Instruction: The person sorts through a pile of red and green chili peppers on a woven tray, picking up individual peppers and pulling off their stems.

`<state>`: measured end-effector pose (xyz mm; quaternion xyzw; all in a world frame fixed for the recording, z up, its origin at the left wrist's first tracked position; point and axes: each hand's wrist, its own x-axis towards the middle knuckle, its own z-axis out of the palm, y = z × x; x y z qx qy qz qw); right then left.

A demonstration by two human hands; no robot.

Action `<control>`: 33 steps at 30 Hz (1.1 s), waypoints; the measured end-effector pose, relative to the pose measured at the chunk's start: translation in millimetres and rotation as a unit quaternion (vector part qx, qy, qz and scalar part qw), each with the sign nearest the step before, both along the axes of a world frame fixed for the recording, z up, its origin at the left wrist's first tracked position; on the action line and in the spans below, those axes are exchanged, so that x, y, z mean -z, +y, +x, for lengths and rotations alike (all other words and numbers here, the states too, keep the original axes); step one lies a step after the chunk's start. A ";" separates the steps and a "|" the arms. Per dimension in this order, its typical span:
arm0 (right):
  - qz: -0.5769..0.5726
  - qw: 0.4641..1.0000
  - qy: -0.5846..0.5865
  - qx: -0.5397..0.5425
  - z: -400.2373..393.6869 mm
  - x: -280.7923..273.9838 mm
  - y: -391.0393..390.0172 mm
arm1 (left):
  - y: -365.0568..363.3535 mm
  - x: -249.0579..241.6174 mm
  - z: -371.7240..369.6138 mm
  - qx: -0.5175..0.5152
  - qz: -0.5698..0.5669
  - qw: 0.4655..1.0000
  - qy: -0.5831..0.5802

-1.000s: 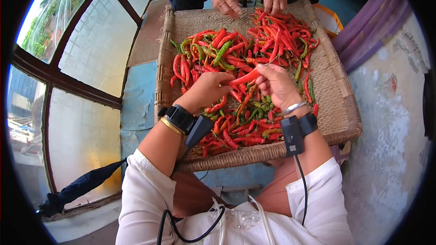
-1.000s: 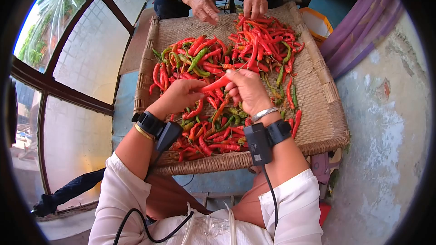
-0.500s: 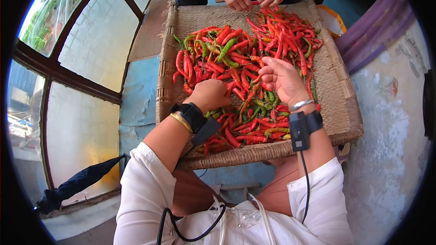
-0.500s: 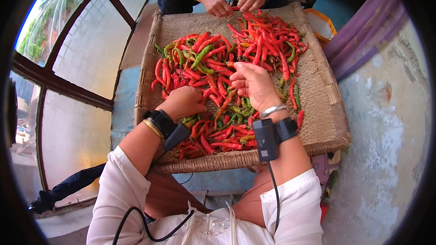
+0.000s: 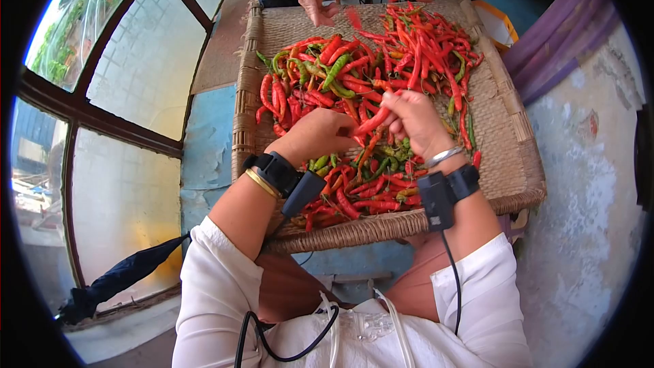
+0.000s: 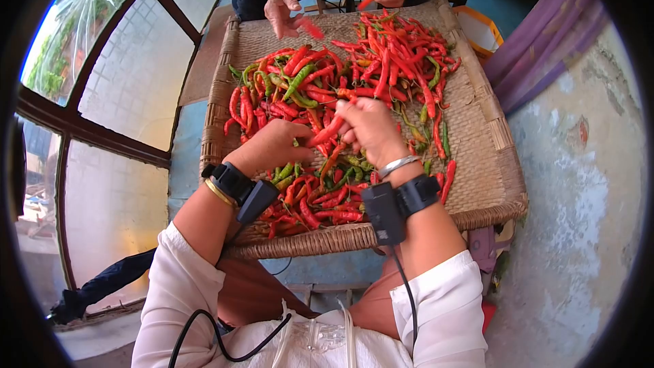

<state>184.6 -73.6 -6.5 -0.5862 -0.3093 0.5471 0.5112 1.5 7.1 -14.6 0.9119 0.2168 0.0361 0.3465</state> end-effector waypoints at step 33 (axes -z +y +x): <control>0.087 0.977 -0.178 -0.073 -16.1 1.3 -0.6 | 5.1 1.7 5.9 -0.170 -0.274 0.944 -0.071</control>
